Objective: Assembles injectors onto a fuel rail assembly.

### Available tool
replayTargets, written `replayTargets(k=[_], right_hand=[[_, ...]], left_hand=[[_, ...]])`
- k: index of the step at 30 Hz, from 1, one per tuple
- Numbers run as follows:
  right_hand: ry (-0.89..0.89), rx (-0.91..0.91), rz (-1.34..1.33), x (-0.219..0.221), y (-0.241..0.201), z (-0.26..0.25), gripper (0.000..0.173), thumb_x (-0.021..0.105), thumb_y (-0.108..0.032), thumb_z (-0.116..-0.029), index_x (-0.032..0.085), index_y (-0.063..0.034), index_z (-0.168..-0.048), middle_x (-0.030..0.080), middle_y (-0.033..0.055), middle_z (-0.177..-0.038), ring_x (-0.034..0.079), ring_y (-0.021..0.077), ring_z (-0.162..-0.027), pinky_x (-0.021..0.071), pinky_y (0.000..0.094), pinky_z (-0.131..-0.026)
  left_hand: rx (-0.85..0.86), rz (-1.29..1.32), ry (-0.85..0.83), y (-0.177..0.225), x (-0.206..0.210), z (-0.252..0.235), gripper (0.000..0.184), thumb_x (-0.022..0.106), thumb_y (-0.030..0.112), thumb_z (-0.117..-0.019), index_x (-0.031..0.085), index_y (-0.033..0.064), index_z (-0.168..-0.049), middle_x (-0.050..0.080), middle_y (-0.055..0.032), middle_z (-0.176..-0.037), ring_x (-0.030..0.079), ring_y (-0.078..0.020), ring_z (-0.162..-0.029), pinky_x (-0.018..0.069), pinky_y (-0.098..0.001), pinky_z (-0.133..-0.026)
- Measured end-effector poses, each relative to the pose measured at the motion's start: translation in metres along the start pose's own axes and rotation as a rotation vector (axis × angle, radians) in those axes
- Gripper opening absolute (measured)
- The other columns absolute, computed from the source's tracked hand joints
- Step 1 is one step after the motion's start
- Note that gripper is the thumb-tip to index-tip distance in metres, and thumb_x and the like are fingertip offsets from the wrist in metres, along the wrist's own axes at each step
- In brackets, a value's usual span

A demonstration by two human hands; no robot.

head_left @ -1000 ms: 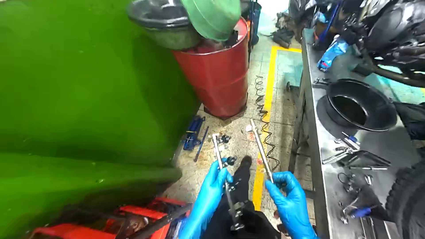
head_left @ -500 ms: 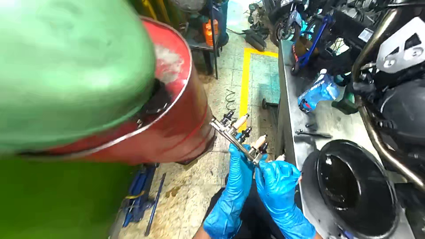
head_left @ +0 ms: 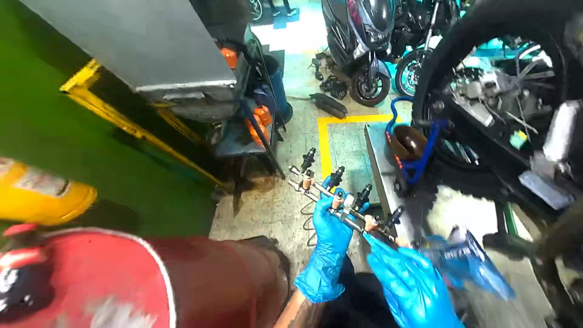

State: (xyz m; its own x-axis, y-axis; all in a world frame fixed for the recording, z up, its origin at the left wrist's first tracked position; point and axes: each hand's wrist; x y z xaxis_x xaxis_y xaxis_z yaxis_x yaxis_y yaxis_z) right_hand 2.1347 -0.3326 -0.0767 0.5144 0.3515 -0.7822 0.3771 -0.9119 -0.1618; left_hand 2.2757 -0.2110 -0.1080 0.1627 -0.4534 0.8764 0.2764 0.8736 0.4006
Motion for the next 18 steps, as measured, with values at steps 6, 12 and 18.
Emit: replayTargets(k=[6,12,18], right_hand=[[-0.186,0.043,0.245,0.091,0.082,-0.129,0.044,0.046,-0.020,-0.1027,0.057,-0.0291,-0.144,0.058,-0.0049,-0.148,0.049,0.0157,-0.141,0.0292,0.0493,-0.117],[-0.210,0.180,0.319,0.208,0.172,-0.268,0.044,0.042,-0.018,-0.1059,0.057,-0.0310,-0.146,0.057,-0.0055,-0.149,0.048,0.0214,-0.143,0.0292,0.0590,-0.117],[-0.143,0.269,0.198,0.295,0.241,-0.450,0.038,0.052,-0.013,-0.0979,0.068,-0.0134,-0.132,0.070,0.0082,-0.131,0.067,0.0269,-0.123,0.0474,0.0600,-0.107]], left_hand=[[-0.038,-0.144,-0.131,-0.002,0.057,-0.157,0.023,0.046,0.022,-0.0962,0.066,0.0164,-0.109,0.066,-0.0021,-0.085,0.067,-0.0130,-0.075,0.0597,-0.0332,-0.070],[-0.070,-0.125,-0.047,0.024,0.093,-0.360,0.038,0.047,0.019,-0.1010,0.052,0.0270,-0.138,0.064,-0.0012,-0.102,0.067,-0.0186,-0.093,0.0582,-0.0485,-0.087],[0.052,-0.212,-0.068,0.099,0.101,-0.563,0.042,0.050,0.023,-0.1032,0.048,0.0322,-0.144,0.062,0.0000,-0.115,0.065,-0.0207,-0.106,0.0559,-0.0519,-0.093]])
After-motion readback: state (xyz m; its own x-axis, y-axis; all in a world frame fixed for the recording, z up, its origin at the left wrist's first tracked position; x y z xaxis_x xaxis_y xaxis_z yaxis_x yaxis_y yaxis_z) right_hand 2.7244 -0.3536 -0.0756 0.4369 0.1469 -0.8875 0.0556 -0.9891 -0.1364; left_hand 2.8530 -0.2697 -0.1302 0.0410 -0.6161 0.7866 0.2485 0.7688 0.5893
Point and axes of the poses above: each hand's wrist, its own z-axis away from the middle knuckle, its own x-axis out of the palm, y = z × x
